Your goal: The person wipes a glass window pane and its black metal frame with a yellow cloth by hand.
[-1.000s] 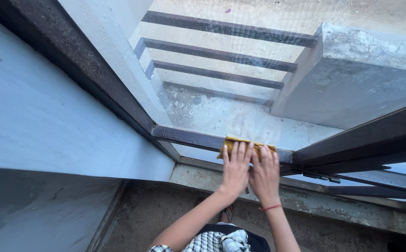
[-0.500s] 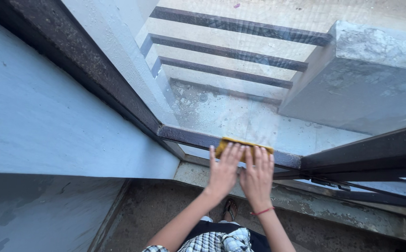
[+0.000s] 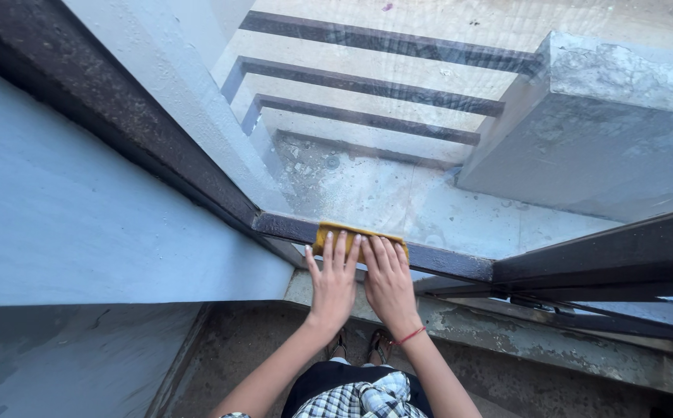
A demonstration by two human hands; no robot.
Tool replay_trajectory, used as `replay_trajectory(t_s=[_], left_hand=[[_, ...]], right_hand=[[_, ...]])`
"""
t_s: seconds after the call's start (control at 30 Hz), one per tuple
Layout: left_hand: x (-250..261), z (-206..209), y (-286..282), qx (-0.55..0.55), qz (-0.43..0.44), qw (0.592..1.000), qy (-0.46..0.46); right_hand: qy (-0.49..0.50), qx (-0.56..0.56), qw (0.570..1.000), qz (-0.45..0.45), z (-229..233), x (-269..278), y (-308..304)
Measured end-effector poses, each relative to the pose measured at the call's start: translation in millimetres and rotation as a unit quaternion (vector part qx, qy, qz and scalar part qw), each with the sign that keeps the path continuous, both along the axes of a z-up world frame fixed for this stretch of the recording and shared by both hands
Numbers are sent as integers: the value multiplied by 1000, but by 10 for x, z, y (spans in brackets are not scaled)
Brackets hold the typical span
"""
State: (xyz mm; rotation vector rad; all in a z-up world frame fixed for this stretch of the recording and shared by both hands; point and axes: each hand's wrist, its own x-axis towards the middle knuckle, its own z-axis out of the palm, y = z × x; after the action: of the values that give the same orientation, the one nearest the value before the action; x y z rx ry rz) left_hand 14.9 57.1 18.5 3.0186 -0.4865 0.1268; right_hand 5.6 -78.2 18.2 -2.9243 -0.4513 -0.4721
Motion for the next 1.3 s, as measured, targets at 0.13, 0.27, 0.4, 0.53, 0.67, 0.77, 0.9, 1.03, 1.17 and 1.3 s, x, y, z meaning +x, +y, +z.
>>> replay_trajectory(t_s=[0.13, 0.27, 0.4, 0.53, 0.67, 0.77, 0.9, 1.03, 1.17, 1.3], left_hand=[[-58, -68, -316, 33, -22, 999, 18], [-122, -194, -696, -21, -85, 996, -5], [-194, -337, -1184, -32, -153, 986, -51], [-255, -448, -1435, -60, -177, 980, -65], [-203, -502, -1324, -48, -183, 979, -76], [-159, -492, -1141, -60, -186, 979, -59], [-69, -472, -777, -38, -154, 986, -48], [20, -357, -209, -18, -99, 995, -28], [120, -174, 324, 12, -36, 999, 25], [200, -55, 787, 7, 35, 998, 56]], right_hand=[[0, -20, 999, -35, -87, -38, -257], [8, -17, 996, -89, -27, -236, -622], [35, -12, 985, -170, 63, -389, -1011], [17, -16, 977, -210, 83, -480, -1089], [5, -28, 973, -230, 116, -431, -906], [-24, -26, 977, -210, 141, -453, -775], [-9, -49, 987, -153, -70, -318, -608], [-19, -58, 996, -66, -288, -107, -207], [-13, -110, 994, 6, -311, 140, 271], [8, -105, 992, 73, -169, 349, 754]])
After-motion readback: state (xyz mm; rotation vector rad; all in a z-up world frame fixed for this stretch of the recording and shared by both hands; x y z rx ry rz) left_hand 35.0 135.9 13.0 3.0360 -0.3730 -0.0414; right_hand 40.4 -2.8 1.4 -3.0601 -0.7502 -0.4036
